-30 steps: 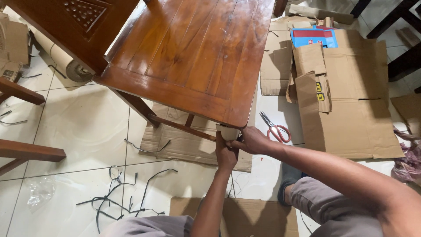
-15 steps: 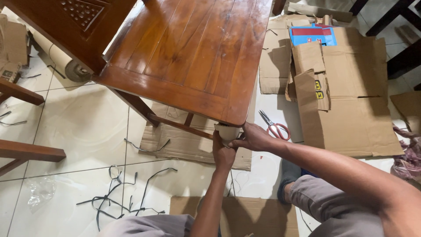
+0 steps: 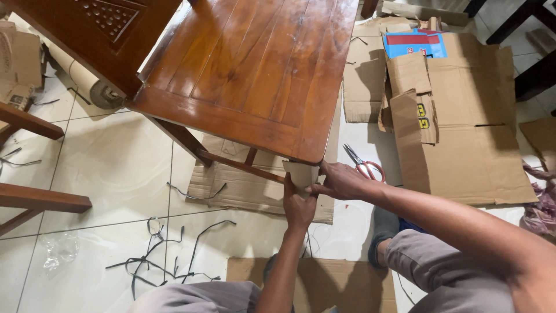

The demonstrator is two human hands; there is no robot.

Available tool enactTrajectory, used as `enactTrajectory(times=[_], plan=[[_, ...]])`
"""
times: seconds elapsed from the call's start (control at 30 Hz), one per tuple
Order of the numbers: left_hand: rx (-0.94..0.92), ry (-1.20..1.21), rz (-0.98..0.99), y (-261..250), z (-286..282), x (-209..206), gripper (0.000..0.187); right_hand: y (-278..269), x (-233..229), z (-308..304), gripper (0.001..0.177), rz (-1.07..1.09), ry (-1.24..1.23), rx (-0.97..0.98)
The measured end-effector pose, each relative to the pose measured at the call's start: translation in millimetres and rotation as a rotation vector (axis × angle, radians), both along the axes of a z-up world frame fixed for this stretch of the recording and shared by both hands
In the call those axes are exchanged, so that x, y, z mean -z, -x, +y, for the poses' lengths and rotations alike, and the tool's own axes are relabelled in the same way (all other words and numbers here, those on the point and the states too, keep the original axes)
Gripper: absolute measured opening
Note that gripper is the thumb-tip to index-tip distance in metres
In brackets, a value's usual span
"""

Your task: Wrapping wooden chair legs with cardboard and securing them with plastic ties for protection

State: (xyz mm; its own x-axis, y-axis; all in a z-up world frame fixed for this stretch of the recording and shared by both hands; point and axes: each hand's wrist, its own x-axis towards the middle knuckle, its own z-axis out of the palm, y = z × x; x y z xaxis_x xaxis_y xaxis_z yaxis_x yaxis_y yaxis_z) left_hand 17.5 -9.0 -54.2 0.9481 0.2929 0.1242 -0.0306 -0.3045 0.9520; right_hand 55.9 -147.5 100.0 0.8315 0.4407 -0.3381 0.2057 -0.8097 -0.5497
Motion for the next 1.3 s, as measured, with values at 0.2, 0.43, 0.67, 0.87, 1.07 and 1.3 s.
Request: enactTrajectory(times=[0.2, 0.43, 0.67, 0.87, 1.07, 1.3], plan=[[0.068, 0.054, 0.170, 4.8, 11.3, -23.6, 0.095, 7.3, -10.8, 4.6, 0.069, 0.038, 0.082, 0.014], [0.101, 0.015, 0.041, 14.5, 18.9, -11.3, 0.111, -9.4, 27.4, -15.4, 0.097, 0.103, 0.218, 0.000], [0.231, 0.060, 0.098, 26.7, 37.5, -10.3, 0.104, -3.8, 50.6, -33.6, 0.049, -0.082, 0.697, -0.339], [0.276, -0.081, 0.381, 31.4, 60.2, -25.6, 0.078, 2.6, 38.3, -37.6, 0.039, 0.003, 0.721, -0.445], [0.245, -0.135, 0.363, 51.0, 70.5, -33.3, 0.069, 32.5, 4.6, -11.8, 0.041, 0.012, 0.726, -0.567], [0.199, -0.224, 0.431, 61.9, 88.3, -13.1, 0.059, 52.4, 14.3, 42.8, 0.038, 0.013, 0.647, -0.806]])
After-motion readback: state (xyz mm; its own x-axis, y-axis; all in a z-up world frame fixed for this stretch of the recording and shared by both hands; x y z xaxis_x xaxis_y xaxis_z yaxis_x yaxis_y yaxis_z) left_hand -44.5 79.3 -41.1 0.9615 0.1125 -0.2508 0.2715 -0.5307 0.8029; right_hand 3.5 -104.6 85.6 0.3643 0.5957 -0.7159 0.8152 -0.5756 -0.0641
